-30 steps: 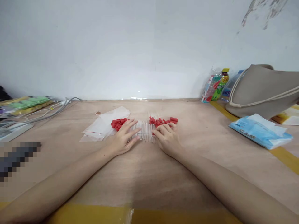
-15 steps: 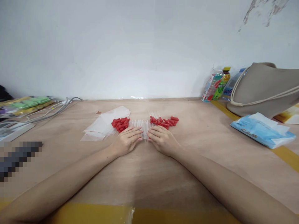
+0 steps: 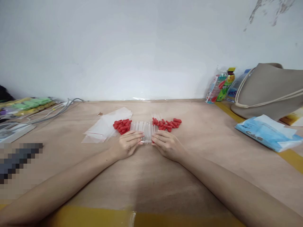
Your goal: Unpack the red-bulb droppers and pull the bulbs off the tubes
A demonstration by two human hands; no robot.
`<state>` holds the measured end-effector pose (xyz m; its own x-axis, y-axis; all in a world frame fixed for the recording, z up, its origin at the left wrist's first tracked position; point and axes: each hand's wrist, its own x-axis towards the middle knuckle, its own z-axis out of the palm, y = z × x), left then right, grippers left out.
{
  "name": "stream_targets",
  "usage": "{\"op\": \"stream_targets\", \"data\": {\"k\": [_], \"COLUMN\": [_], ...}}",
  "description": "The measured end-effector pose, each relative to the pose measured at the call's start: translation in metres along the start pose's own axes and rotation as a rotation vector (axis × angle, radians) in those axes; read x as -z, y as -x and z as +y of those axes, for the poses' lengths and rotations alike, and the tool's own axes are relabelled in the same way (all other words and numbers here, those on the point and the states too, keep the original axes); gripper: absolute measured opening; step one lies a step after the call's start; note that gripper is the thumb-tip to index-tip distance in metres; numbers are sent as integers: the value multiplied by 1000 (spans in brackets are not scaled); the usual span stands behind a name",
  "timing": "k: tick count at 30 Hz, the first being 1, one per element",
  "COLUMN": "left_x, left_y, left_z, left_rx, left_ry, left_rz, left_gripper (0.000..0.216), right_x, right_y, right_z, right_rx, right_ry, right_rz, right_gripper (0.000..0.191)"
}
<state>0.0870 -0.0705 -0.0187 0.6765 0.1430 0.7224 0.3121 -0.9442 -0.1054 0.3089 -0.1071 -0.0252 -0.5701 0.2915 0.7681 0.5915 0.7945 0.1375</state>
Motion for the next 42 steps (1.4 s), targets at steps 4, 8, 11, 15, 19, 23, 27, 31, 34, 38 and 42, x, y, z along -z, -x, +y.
{"op": "stream_targets", "data": {"k": [4,8,11,15,19,23,27,31,34,38,42], "left_x": [3,8,9,1,-6,-12,-18,-21,-23,-20,-10], "left_y": [0,4,7,7,-2,-15,-22,-24,-25,-26,-20], "left_z": [2,-2,-8,-16,-19,-20,-17,-12,-8,-3,1], "left_rx": [-13,42,145,262,262,244,269,346,389,386,356], "left_ry": [-21,-55,-75,-110,-151,-125,-69,30,45,54,24], "left_rz": [5,29,57,76,66,35,11,-51,-70,-66,-74], "left_gripper": [10,13,14,19,31,28,21,16,10,30,40], "right_x": [2,9,15,17,19,24,23,23,25,27,30], "right_y": [5,11,13,11,5,-4,-7,-7,-9,-11,-13], "right_z": [2,9,18,36,67,101,114,109,104,102,102], "right_rx": [-3,-74,-217,-420,-743,-1049,-1161,-1150,-1126,-1066,-1062], "right_ry": [-9,-33,-20,-21,-59,-46,-66,-85,-64,-7,92], "right_rz": [-2,16,73,113,63,-23,-134,-231,-265,-372,-336], "right_gripper": [22,24,21,19,23,19,19,13,11,14,21]}}
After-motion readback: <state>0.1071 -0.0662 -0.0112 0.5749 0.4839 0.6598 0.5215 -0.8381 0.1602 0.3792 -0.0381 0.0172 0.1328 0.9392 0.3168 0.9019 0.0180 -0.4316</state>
